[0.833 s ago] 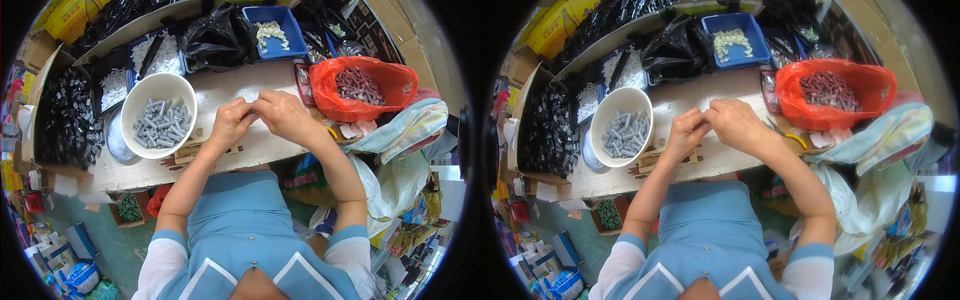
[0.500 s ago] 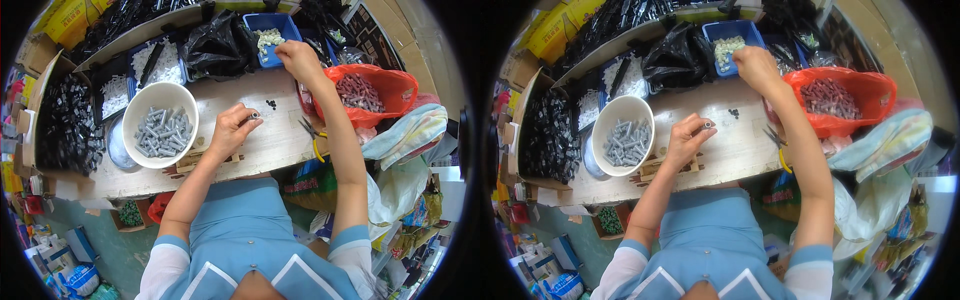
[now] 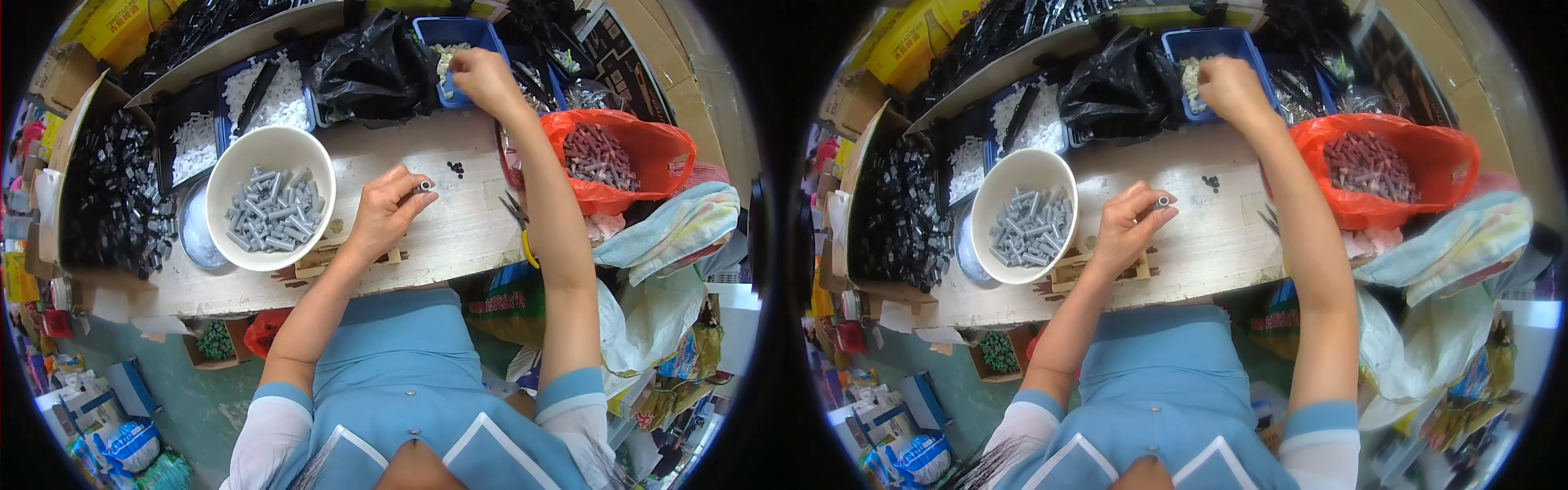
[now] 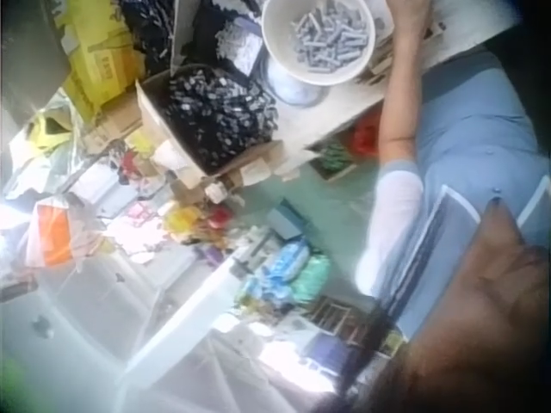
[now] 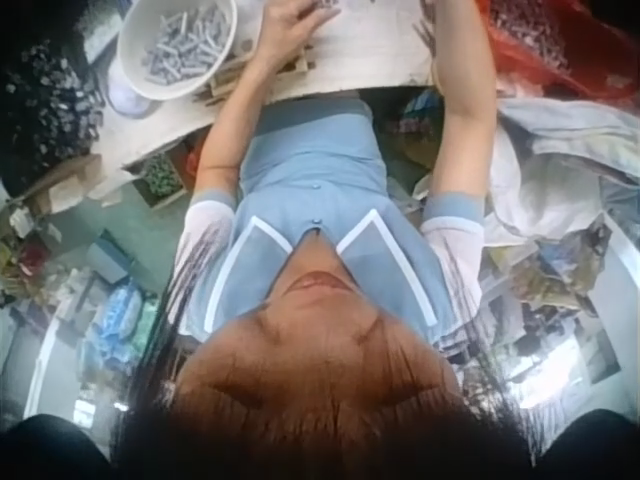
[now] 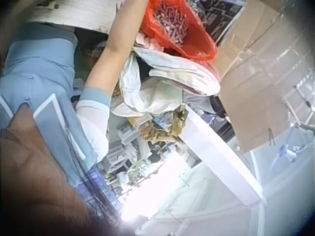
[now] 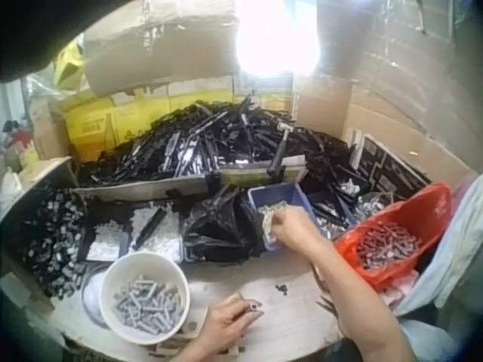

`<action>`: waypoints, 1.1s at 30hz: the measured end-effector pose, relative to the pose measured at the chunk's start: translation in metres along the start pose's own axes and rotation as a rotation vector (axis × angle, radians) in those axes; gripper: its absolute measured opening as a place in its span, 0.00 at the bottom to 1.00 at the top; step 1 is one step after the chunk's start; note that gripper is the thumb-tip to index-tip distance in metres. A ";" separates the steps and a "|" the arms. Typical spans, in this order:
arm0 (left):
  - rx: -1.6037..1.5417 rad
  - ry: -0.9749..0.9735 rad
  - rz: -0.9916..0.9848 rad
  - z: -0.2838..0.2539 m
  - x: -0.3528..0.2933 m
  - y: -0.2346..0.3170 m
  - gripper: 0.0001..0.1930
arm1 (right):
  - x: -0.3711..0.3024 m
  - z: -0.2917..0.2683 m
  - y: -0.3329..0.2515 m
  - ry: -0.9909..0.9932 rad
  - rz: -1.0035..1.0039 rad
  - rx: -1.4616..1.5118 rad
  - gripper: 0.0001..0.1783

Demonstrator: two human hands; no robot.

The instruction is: The person assembles small plastic components by hand, taking small black parts and grey tubes from bins and containers and fitting them together.

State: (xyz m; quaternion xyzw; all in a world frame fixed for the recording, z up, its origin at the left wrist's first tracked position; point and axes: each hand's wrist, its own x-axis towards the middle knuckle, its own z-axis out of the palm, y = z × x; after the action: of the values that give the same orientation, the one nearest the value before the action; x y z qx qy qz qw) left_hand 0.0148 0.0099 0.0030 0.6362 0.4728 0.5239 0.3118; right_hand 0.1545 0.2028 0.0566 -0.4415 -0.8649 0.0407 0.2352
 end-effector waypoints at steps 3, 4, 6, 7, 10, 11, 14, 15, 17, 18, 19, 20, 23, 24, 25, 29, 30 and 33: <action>-0.054 0.012 -0.045 -0.001 -0.002 0.001 0.07 | -0.030 -0.036 -0.027 -0.061 0.158 0.547 0.09; -0.058 0.015 -0.045 -0.001 -0.002 0.002 0.07 | -0.044 -0.048 -0.040 -0.127 0.199 0.685 0.08; -0.063 0.035 0.032 0.001 0.000 0.002 0.07 | -0.072 -0.056 -0.058 -0.220 0.260 0.935 0.06; -0.062 0.038 0.031 0.001 -0.001 0.001 0.07 | -0.083 -0.052 -0.063 -0.239 0.191 0.930 0.05; -0.138 0.012 0.027 0.004 -0.002 -0.002 0.07 | -0.108 -0.042 -0.069 -0.214 0.014 0.787 0.04; -0.132 -0.006 0.015 0.004 -0.003 -0.002 0.07 | -0.112 -0.039 -0.070 -0.184 -0.042 0.719 0.03; -0.123 -0.023 0.011 0.004 -0.003 -0.002 0.08 | -0.118 -0.033 -0.070 -0.142 -0.093 0.680 0.03; -0.121 -0.021 0.017 0.004 -0.003 -0.001 0.08 | -0.118 -0.032 -0.070 -0.118 -0.137 0.635 0.03; -0.110 -0.021 0.026 0.004 -0.003 -0.001 0.08 | -0.119 -0.031 -0.072 -0.103 -0.167 0.624 0.03; -0.100 -0.022 0.034 0.004 -0.003 0.000 0.07 | -0.119 -0.031 -0.073 -0.089 -0.196 0.612 0.03; -0.100 -0.022 0.034 0.003 -0.003 0.001 0.07 | -0.119 -0.031 -0.074 -0.090 -0.195 0.612 0.03; -0.094 -0.022 0.039 0.003 -0.002 0.003 0.07 | -0.120 -0.031 -0.074 -0.083 -0.213 0.582 0.02; -0.066 -0.010 0.061 0.003 -0.003 0.001 0.06 | -0.119 -0.030 -0.077 -0.061 -0.251 0.536 0.03; -0.043 0.000 0.081 0.002 -0.003 0.000 0.06 | -0.118 -0.029 -0.079 -0.043 -0.271 0.519 0.03; -0.045 0.000 0.080 0.002 -0.003 0.001 0.06 | -0.118 -0.028 -0.080 -0.045 -0.270 0.519 0.03; -0.036 -0.014 0.054 0.000 -0.004 0.001 0.05 | -0.119 -0.023 -0.085 -0.063 -0.224 0.501 0.05; -0.027 -0.021 0.058 0.000 -0.005 0.000 0.05 | -0.120 -0.022 -0.086 -0.085 -0.186 0.502 0.05; -0.055 -0.049 0.004 -0.001 -0.005 -0.003 0.06 | -0.120 -0.019 -0.086 -0.121 -0.109 0.505 0.06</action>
State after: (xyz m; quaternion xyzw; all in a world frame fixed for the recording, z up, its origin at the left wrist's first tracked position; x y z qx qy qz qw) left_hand 0.0135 0.0058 -0.0012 0.6411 0.4490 0.5215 0.3398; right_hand 0.1589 0.0537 0.0527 -0.3183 -0.8624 0.2687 0.2877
